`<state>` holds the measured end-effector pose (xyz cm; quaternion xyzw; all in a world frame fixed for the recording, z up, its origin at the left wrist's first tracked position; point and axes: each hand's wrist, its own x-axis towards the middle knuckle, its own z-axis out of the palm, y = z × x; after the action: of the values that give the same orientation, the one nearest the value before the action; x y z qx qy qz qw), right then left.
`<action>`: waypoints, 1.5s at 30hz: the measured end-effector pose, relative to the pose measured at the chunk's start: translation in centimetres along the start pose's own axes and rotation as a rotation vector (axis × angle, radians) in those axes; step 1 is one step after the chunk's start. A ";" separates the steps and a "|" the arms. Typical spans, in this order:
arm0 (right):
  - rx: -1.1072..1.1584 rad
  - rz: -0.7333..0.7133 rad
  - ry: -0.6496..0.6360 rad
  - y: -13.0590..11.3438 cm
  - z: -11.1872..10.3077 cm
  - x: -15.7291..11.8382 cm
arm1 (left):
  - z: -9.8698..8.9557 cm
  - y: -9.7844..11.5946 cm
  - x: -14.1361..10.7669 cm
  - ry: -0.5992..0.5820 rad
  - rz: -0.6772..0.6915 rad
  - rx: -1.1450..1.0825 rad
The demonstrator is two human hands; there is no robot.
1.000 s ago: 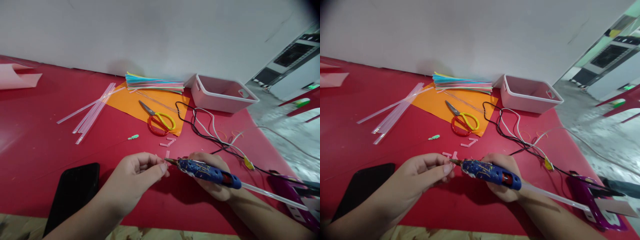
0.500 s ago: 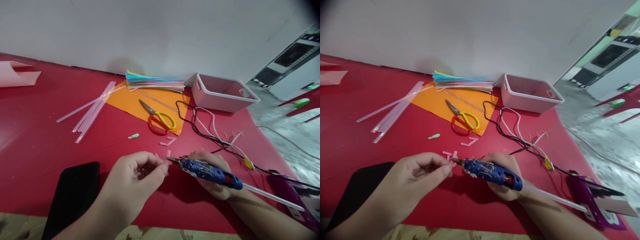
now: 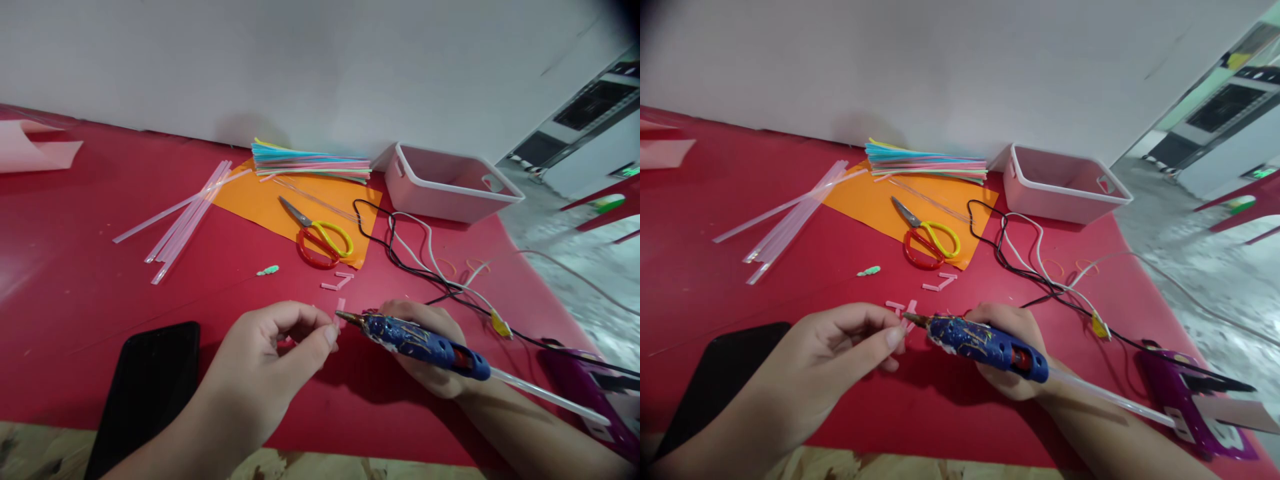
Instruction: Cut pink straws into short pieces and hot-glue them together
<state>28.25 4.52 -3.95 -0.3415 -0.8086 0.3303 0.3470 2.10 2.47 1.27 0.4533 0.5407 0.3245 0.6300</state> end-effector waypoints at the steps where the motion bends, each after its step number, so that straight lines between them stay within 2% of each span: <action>1: 0.000 0.005 -0.002 0.0 0.0 0.0 | 0.0 0.1 0.0 0.008 0.002 0.004; 4: 0.005 0.022 0.001 0.0 0.0 0.0 | 0.1 0.3 0.0 0.024 0.008 0.006; 10: 0.006 -0.031 0.019 0.0 0.2 0.1 | 0.2 0.5 -0.1 0.042 0.006 -0.006; 19: -0.003 0.010 0.037 0.1 0.3 0.0 | 0.1 0.6 -0.2 0.049 0.017 0.022; 31: -0.030 0.019 0.025 -0.1 0.0 0.1 | 0.0 0.7 -0.5 0.024 0.014 0.025; 45: -0.014 -0.012 0.078 -0.4 0.3 0.5 | 0.0 0.5 -0.3 0.005 0.008 -0.013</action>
<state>27.67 4.59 -3.62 -0.3518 -0.7987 0.3091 0.3778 2.08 2.35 1.82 0.4505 0.5384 0.3316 0.6303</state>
